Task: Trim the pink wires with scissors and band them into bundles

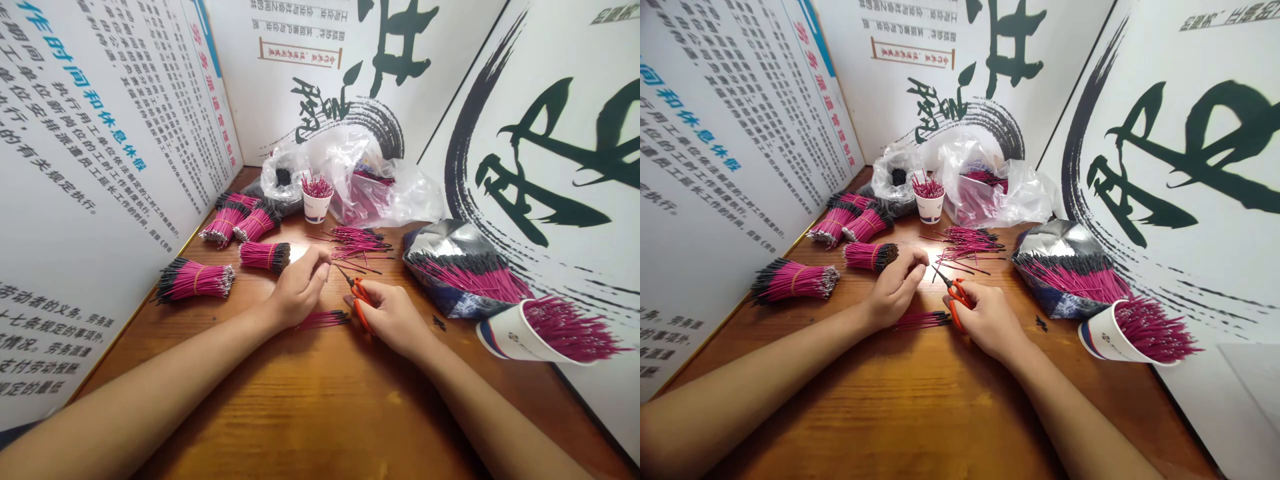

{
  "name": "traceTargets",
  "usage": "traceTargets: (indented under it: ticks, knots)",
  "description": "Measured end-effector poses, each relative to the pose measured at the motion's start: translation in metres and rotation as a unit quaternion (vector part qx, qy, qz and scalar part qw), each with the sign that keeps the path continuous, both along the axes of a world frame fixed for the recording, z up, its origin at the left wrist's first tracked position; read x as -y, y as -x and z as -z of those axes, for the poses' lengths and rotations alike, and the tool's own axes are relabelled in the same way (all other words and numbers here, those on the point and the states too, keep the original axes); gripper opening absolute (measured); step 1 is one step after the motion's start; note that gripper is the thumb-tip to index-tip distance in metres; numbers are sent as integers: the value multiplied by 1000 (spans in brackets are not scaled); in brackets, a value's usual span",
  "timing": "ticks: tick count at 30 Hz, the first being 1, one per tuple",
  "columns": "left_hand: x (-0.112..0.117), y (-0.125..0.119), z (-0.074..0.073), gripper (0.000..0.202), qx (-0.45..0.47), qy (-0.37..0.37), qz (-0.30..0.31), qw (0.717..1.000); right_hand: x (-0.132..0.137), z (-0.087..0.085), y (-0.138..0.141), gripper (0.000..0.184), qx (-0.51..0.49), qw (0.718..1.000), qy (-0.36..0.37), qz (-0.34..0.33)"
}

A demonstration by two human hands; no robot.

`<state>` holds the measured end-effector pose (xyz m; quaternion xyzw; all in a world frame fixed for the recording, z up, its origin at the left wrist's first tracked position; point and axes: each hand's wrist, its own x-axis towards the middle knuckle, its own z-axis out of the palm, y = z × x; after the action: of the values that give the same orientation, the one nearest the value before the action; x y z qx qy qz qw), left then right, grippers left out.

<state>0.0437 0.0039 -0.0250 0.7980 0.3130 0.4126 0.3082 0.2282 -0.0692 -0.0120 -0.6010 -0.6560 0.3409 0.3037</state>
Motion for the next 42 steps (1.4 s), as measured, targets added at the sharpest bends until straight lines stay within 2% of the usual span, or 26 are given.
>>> traceTargets:
  ticks: [12,29,42]
  knots:
    - [0,-1,0,12,13,3,24,1000,0,-1,1,36,17,1000,-15,-9]
    - [0,-1,0,11,12,-13,27,999,0,1,-1,36,-4,1000,3,-11]
    - [-1,-1,1,10,10,-20,24,999,1,-2,0,37,15,1000,-10,-13]
